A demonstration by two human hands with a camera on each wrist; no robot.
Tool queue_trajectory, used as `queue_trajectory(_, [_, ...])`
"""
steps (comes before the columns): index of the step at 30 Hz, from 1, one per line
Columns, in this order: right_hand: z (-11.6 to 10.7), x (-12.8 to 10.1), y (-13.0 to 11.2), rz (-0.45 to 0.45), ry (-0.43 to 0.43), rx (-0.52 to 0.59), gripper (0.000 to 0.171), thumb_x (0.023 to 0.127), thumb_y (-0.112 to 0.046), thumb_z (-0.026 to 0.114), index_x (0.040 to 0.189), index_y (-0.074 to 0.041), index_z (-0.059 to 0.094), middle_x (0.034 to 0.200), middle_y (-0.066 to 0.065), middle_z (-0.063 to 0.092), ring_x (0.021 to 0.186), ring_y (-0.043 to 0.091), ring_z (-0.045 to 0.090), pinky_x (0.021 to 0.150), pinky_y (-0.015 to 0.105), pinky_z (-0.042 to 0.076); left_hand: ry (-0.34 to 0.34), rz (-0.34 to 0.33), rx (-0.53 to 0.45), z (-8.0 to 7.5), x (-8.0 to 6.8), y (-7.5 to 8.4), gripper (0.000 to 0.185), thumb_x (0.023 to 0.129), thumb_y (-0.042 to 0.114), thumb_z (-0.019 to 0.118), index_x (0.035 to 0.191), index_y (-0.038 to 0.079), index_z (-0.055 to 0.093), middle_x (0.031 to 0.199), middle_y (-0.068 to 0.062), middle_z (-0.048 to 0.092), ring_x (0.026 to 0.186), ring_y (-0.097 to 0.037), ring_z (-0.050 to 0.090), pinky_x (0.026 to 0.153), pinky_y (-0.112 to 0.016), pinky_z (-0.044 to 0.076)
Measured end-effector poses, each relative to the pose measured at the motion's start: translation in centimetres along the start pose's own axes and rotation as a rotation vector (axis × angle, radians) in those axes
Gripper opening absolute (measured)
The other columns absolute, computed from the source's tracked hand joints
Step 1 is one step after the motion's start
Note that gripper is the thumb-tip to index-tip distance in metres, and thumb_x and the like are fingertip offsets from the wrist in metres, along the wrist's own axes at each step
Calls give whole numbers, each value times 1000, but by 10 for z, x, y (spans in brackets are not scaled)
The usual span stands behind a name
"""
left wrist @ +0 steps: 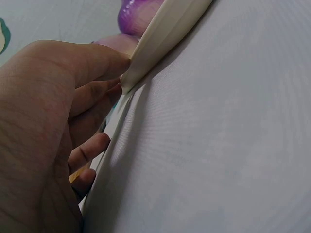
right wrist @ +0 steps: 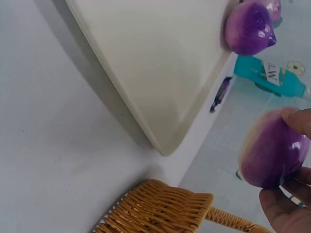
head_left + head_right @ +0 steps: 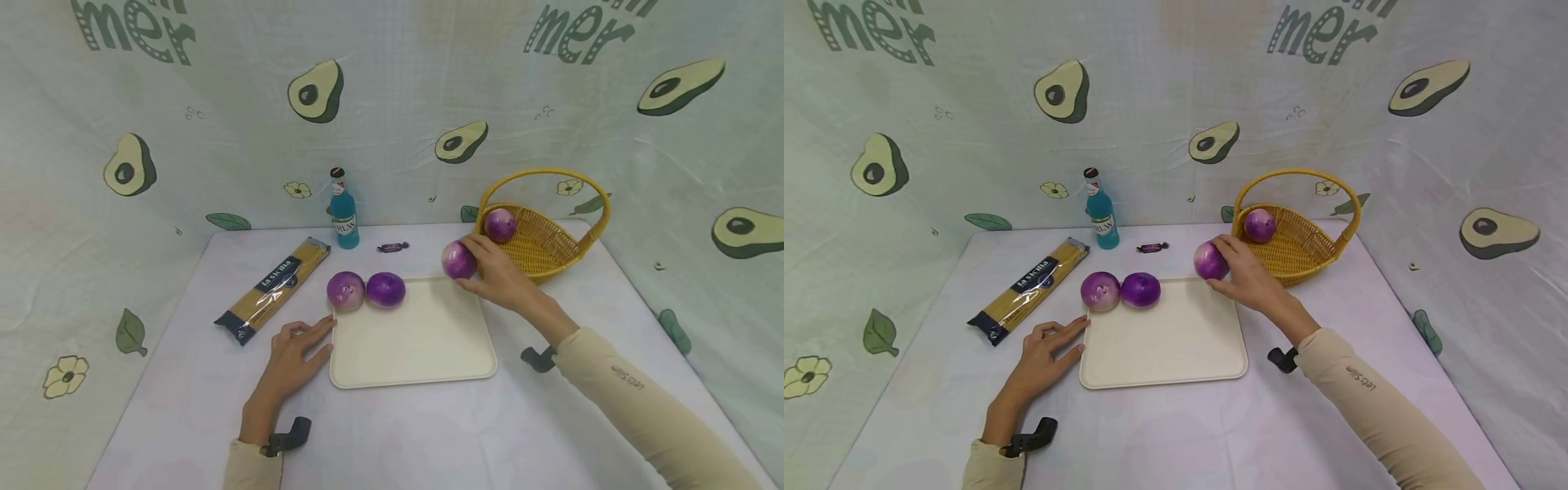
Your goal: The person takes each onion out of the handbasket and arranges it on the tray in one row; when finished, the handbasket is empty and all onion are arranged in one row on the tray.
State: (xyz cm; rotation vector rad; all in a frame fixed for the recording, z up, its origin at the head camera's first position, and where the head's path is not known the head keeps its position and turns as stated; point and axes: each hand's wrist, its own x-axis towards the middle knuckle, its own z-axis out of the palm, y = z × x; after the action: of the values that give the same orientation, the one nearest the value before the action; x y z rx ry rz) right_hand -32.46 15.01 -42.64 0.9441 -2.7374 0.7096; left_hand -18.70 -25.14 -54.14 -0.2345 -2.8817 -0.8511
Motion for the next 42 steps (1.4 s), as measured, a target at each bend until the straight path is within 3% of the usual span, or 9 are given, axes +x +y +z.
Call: queue_trajectory(42, [18,3,-10,-39,-7,6,78,81,-20,85,144,5,46,144,20,46,131,36,47,105,50,42,9,0,-17,0,-1,0,50,97,40,63,145,32,54,150,10,49,121,-23,41,102,-50,24])
